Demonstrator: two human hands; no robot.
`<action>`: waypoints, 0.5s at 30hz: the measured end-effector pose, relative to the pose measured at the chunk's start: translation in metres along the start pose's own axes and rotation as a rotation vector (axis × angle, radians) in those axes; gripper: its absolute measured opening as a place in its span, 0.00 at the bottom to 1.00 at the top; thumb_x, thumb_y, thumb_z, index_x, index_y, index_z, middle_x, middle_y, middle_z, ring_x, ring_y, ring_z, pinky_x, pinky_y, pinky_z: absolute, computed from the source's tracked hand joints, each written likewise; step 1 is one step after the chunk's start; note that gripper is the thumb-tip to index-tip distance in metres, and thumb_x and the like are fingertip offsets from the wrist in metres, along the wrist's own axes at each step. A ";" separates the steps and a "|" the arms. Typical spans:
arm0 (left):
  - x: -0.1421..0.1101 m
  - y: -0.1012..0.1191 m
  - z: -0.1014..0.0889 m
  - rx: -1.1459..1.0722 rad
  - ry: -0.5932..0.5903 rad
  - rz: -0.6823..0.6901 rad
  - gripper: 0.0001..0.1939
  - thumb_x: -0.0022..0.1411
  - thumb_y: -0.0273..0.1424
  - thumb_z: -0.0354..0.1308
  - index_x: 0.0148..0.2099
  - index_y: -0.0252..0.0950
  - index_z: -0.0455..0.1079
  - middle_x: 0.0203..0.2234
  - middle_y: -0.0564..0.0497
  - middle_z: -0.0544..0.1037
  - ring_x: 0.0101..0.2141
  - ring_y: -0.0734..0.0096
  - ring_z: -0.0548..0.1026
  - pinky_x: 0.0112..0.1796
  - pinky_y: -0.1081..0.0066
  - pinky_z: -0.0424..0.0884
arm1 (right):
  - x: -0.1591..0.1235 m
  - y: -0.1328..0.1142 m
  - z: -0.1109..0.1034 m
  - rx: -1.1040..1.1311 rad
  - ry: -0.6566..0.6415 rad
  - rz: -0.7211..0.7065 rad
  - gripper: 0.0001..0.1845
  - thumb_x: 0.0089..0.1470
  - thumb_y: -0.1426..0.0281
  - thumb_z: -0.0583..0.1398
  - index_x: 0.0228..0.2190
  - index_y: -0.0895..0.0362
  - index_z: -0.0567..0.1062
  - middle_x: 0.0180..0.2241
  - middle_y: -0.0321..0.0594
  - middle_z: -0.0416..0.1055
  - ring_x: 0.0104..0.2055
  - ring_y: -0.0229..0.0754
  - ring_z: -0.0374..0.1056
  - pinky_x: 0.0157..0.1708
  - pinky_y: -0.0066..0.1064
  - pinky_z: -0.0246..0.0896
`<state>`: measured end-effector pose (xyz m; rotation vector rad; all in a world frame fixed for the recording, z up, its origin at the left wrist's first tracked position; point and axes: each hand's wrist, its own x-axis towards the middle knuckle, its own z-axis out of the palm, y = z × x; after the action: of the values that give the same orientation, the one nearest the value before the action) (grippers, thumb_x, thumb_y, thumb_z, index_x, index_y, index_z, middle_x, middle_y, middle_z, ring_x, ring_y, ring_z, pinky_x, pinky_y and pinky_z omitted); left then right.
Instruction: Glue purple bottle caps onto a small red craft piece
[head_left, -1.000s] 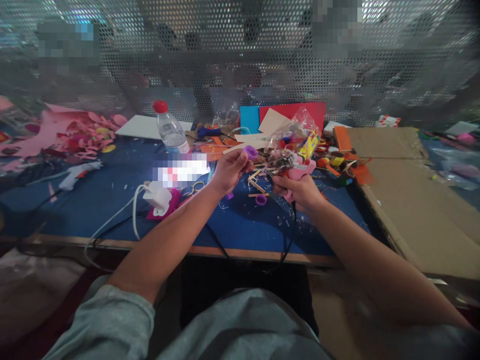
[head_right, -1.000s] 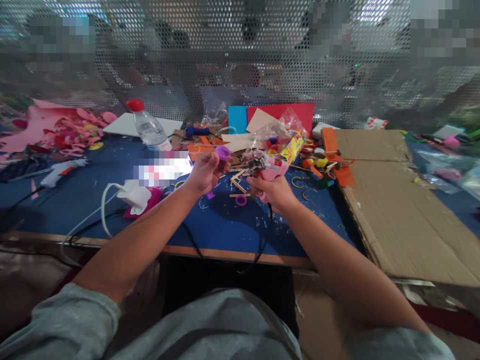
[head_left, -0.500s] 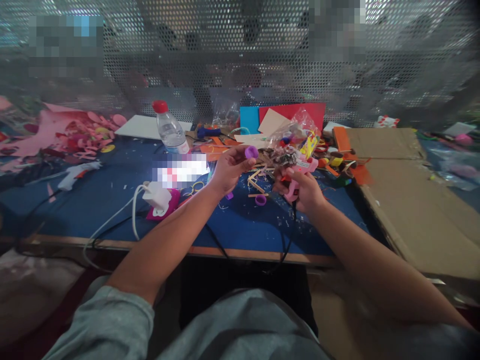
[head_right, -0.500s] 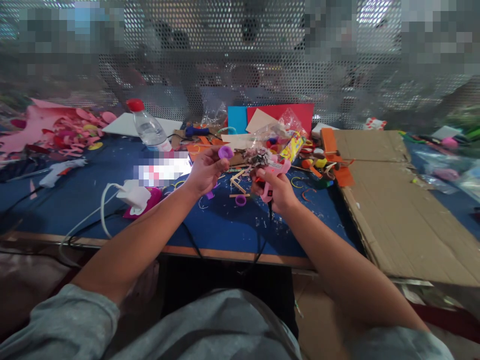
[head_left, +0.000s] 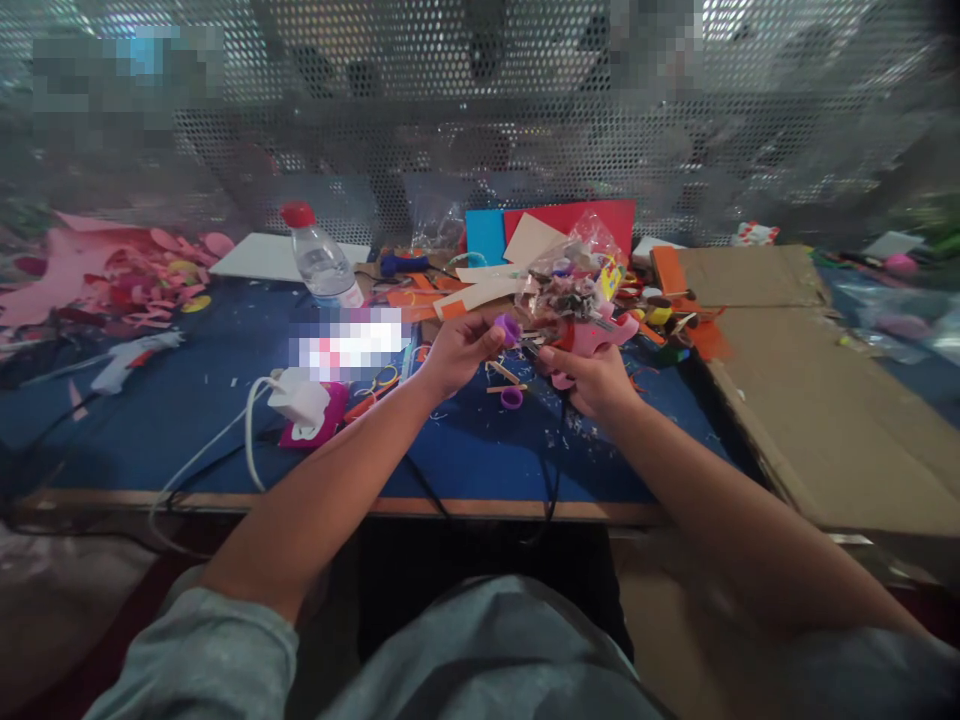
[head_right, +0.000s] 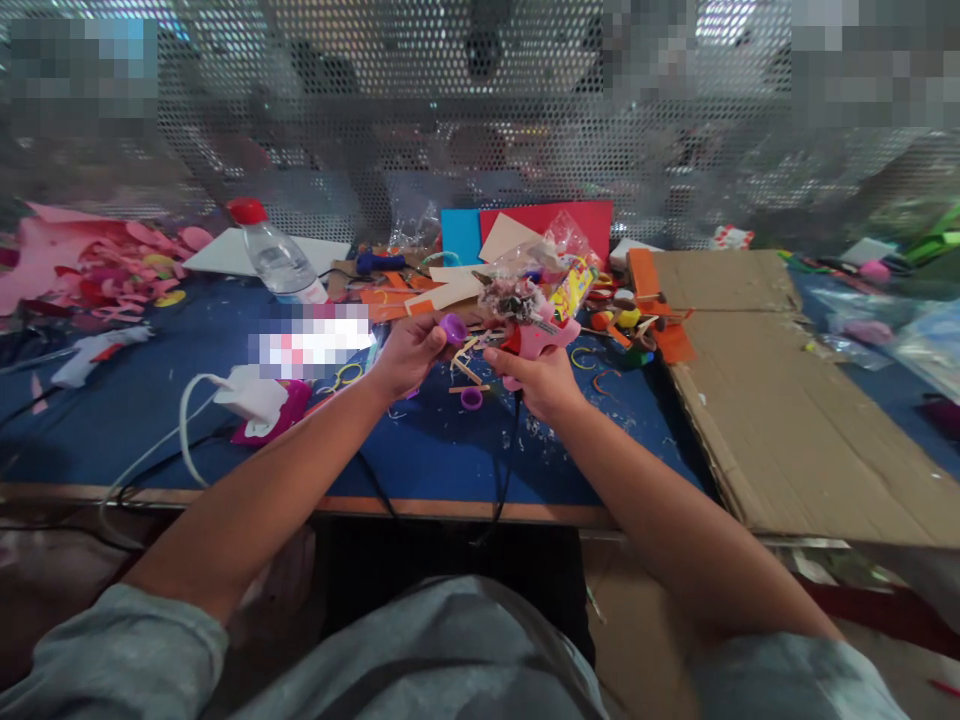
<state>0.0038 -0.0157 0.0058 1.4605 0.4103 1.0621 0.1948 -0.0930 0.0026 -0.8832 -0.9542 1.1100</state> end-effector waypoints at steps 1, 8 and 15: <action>-0.001 0.000 0.002 0.016 -0.015 -0.013 0.37 0.49 0.64 0.76 0.31 0.32 0.76 0.21 0.55 0.72 0.23 0.82 0.65 0.26 0.75 0.59 | 0.000 0.000 0.000 -0.024 -0.006 -0.014 0.32 0.30 0.59 0.85 0.36 0.53 0.81 0.27 0.31 0.72 0.27 0.36 0.64 0.25 0.31 0.59; -0.010 0.000 0.017 -0.057 -0.082 -0.092 0.33 0.49 0.61 0.78 0.32 0.34 0.79 0.27 0.51 0.78 0.29 0.75 0.75 0.33 0.73 0.71 | -0.008 -0.004 0.005 -0.081 -0.137 -0.006 0.34 0.33 0.64 0.84 0.45 0.50 0.84 0.34 0.34 0.79 0.34 0.41 0.73 0.35 0.36 0.75; -0.014 -0.003 0.018 -0.065 -0.111 -0.115 0.31 0.51 0.59 0.78 0.35 0.35 0.81 0.31 0.50 0.81 0.34 0.71 0.80 0.37 0.72 0.76 | -0.011 -0.003 0.006 -0.152 -0.095 -0.040 0.29 0.33 0.60 0.84 0.36 0.52 0.82 0.38 0.39 0.82 0.42 0.49 0.78 0.49 0.47 0.79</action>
<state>0.0119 -0.0365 0.0010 1.4138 0.3734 0.8908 0.1881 -0.1036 0.0052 -0.9369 -1.1423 1.0628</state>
